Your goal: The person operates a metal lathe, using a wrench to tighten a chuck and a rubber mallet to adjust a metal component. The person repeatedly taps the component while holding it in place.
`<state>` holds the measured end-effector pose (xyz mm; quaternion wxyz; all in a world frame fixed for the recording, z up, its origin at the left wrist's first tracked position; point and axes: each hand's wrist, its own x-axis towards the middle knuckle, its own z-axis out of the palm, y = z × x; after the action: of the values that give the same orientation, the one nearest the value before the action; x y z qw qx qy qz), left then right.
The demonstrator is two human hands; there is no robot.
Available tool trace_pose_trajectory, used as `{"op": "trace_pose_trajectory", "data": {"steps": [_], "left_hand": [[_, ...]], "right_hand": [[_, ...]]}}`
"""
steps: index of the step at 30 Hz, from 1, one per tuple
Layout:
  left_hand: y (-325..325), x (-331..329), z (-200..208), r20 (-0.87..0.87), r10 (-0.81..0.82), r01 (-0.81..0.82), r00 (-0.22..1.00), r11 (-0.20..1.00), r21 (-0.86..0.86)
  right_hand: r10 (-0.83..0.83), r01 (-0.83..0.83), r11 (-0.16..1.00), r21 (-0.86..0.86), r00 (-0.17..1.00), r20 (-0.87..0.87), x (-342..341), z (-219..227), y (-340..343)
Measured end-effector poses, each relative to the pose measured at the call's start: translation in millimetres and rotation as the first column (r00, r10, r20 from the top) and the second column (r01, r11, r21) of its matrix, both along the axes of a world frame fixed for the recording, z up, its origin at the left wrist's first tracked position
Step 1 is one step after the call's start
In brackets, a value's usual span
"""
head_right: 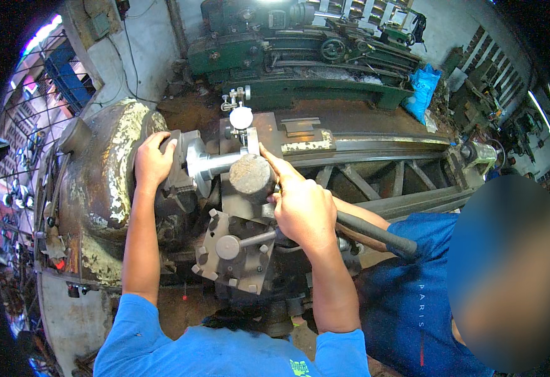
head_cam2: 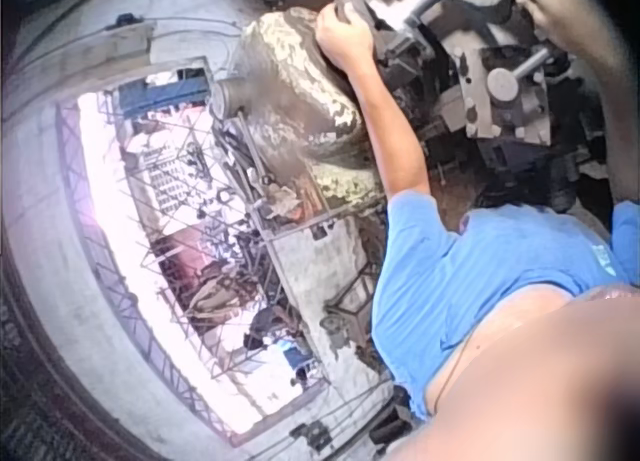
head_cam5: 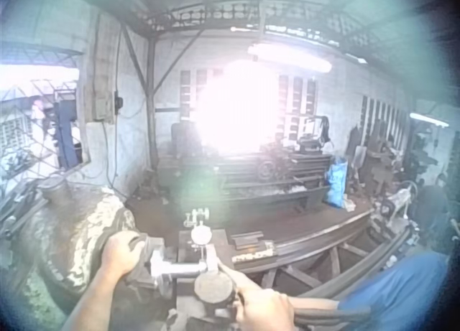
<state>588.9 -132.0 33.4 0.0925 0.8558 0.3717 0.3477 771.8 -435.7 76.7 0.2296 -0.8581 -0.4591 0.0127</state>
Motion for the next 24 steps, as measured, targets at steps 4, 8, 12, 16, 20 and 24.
{"op": "trace_pose_trajectory", "data": {"steps": [4, 8, 12, 16, 20, 24], "left_hand": [[2, -2, -6, 0.026, -0.016, 0.014, 1.0, 0.999, 0.052], [0, -5, -13, 0.042, -0.019, 0.015, 0.999, 0.995, 0.101], [-5, -7, -16, 0.074, -0.021, 0.009, 0.997, 0.988, 0.154], [-14, -11, -22, 0.106, -0.01, -0.01, 0.994, 0.983, 0.184], [-22, -17, -34, 0.135, -0.01, -0.028, 0.991, 0.962, 0.272], [-35, -26, -54, 0.142, 0.01, -0.062, 0.99, 0.927, 0.37]], "right_hand": [[-0.003, 0.003, 0.999, 0.032, 1.0, -0.008, -1, 1, -1], [0.01, -0.01, 1.0, 0.024, 1.0, -0.012, 1, -2, 0], [0.006, -0.006, 1.0, 0.008, 1.0, 0.025, 1, -3, 1], [0.005, -0.005, 1.0, -0.023, 1.0, 0.019, 0, 0, 1], [0.014, -0.016, 0.999, -0.048, 0.999, -0.033, 0, 3, 1], [0.012, -0.011, 0.999, -0.037, 0.999, 0.032, -1, 3, 1]]}}
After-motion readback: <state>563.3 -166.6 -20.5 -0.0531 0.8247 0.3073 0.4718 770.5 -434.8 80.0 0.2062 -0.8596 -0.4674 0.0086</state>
